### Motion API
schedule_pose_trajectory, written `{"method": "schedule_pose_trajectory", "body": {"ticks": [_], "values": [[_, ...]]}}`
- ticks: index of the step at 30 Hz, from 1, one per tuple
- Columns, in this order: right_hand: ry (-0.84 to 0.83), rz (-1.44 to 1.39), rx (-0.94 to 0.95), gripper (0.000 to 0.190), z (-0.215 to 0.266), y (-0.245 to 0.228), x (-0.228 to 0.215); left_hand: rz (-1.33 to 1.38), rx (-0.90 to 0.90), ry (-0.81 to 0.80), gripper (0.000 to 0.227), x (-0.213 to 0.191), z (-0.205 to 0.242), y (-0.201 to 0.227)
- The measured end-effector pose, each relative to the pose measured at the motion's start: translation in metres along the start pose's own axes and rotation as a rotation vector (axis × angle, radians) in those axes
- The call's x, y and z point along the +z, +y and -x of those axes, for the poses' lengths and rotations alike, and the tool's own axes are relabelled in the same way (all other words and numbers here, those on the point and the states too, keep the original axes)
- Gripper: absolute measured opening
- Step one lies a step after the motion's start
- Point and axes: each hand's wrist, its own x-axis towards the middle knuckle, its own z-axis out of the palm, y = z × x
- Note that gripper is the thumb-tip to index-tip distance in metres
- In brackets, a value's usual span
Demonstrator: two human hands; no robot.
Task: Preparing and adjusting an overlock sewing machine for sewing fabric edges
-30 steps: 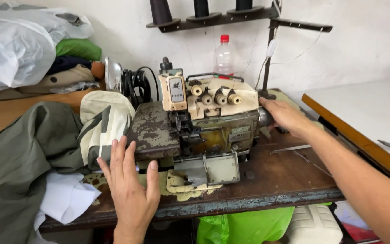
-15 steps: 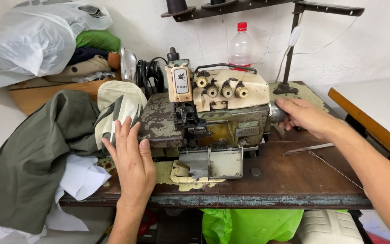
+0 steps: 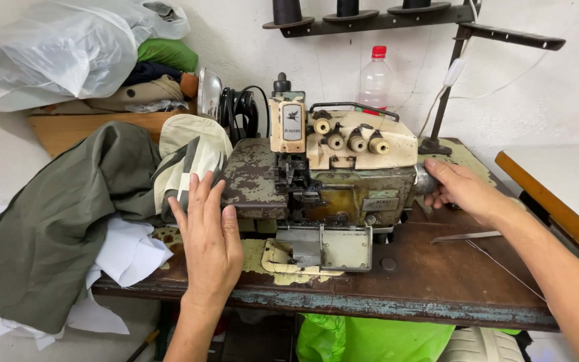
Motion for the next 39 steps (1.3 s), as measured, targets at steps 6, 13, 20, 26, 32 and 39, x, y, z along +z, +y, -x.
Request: {"method": "schedule_pose_trajectory", "body": {"ticks": [6,13,20,26,32,39], "values": [[0.008,-0.081,-0.060,0.045,-0.012,0.017,0.001,0.020,0.009,0.009,0.039,-0.003,0.002,-0.002],[0.066,-0.108,-0.107,0.047,-0.018,0.028,0.002,0.046,0.016,0.023,0.037,-0.005,0.003,-0.006],[0.048,-0.094,-0.107,0.047,-0.013,0.024,0.007,0.081,0.022,0.015,0.036,-0.009,0.004,-0.009],[0.099,-0.095,-0.111,0.044,-0.014,0.025,0.012,0.095,0.017,0.015,0.036,-0.009,0.005,-0.013],[0.133,-0.074,-0.051,0.046,-0.002,0.008,0.021,0.083,0.035,-0.005,0.037,-0.008,0.005,-0.014],[0.119,0.016,-0.062,0.049,0.005,-0.004,0.029,0.073,-0.028,-0.061,0.035,-0.008,0.003,-0.012]]}}
